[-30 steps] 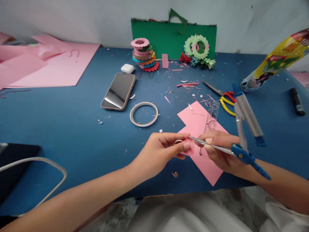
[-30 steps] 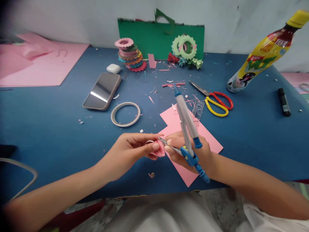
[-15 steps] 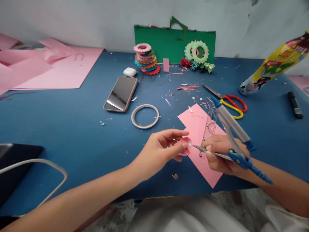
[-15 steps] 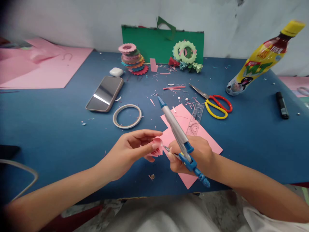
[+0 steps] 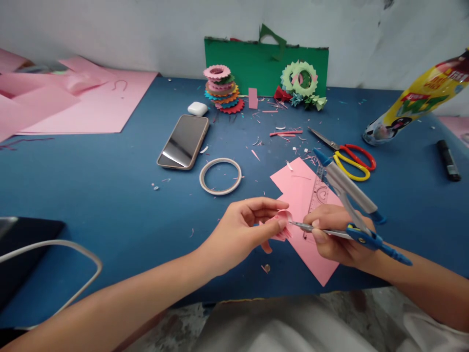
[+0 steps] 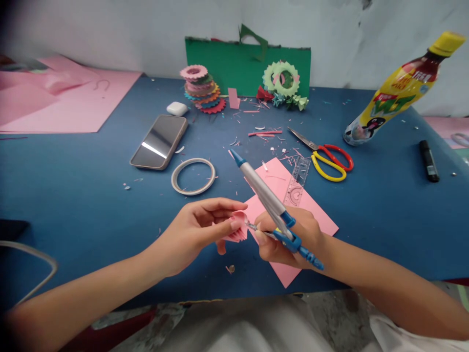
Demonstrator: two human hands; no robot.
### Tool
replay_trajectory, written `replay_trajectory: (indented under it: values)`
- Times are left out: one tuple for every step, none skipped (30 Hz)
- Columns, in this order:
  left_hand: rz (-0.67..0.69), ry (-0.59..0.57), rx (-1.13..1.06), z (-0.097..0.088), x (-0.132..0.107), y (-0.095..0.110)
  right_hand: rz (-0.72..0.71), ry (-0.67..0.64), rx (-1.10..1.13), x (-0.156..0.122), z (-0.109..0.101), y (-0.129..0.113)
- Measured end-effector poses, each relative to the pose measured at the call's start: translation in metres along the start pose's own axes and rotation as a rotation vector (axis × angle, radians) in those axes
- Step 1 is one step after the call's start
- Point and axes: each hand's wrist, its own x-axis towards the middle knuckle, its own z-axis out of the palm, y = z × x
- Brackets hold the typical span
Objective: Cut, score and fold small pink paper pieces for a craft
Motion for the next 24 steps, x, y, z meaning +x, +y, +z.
replay_trajectory:
  values:
    - [-0.007,0.000,0.000,0.000,0.000,0.000,0.003,-0.001,0.000,0.000,0.000,0.000]
    - [-0.014,0.002,-0.003,0.000,0.000,0.000,0.004,-0.001,0.003,0.000,0.000,0.000]
    - [-0.020,0.004,-0.008,0.000,0.000,0.000,0.005,-0.004,0.009,0.001,0.000,-0.001]
    - [-0.024,0.006,-0.014,0.000,0.000,0.000,0.011,-0.009,0.012,0.001,0.000,-0.002]
    - [-0.025,0.007,-0.022,0.000,0.000,-0.001,0.020,-0.010,0.014,0.002,0.000,-0.002]
    - [-0.024,0.010,-0.031,0.000,0.000,0.000,0.033,-0.007,0.017,0.003,0.000,-0.003]
    - [-0.023,0.012,-0.041,0.000,0.000,0.000,0.048,0.000,0.023,0.004,0.000,-0.004]
    - [-0.021,0.015,-0.052,0.000,0.000,0.000,0.070,0.006,0.034,0.005,-0.001,-0.005]
    - [-0.019,0.016,-0.062,0.000,0.000,0.001,0.093,0.017,0.046,0.007,-0.001,-0.006]
    - [-0.017,0.017,-0.070,0.000,0.000,0.001,0.110,0.021,0.063,0.008,-0.001,-0.007]
    - [-0.016,0.015,-0.074,-0.001,-0.001,0.002,0.123,0.014,0.080,0.009,-0.002,-0.007]
    - [-0.015,0.013,-0.074,-0.001,-0.001,0.002,0.129,0.003,0.089,0.009,-0.002,-0.008]
    - [-0.013,0.011,-0.071,-0.001,-0.001,0.003,0.124,-0.009,0.091,0.009,-0.003,-0.008]
    - [-0.009,0.010,-0.068,-0.001,-0.001,0.003,0.114,-0.018,0.086,0.009,-0.003,-0.008]
    - [-0.006,0.009,-0.063,-0.001,-0.001,0.003,0.100,-0.023,0.072,0.008,-0.002,-0.007]
    - [-0.002,0.010,-0.057,-0.001,-0.001,0.003,0.085,-0.024,0.052,0.006,-0.001,-0.006]
    - [0.001,0.012,-0.050,-0.001,-0.001,0.003,0.065,-0.012,0.028,0.004,0.000,-0.004]
    - [0.003,0.014,-0.042,-0.001,-0.001,0.002,0.046,0.006,0.002,0.001,0.002,-0.003]
    - [0.003,0.016,-0.034,-0.001,-0.002,0.002,0.026,0.033,-0.021,-0.002,0.004,-0.001]
    - [0.001,0.019,-0.024,-0.001,-0.002,0.002,0.009,0.059,-0.039,-0.005,0.006,0.000]
    - [-0.002,0.021,-0.014,0.000,-0.002,0.002,-0.006,0.079,-0.050,-0.007,0.007,0.002]
    - [-0.006,0.023,-0.005,0.000,-0.002,0.003,-0.006,0.089,-0.057,-0.010,0.008,0.003]
    - [-0.009,0.024,0.003,0.000,-0.003,0.003,0.029,0.075,-0.066,-0.011,0.009,0.003]
    - [-0.010,0.025,0.009,0.001,-0.003,0.003,0.076,0.052,-0.073,-0.013,0.009,0.003]
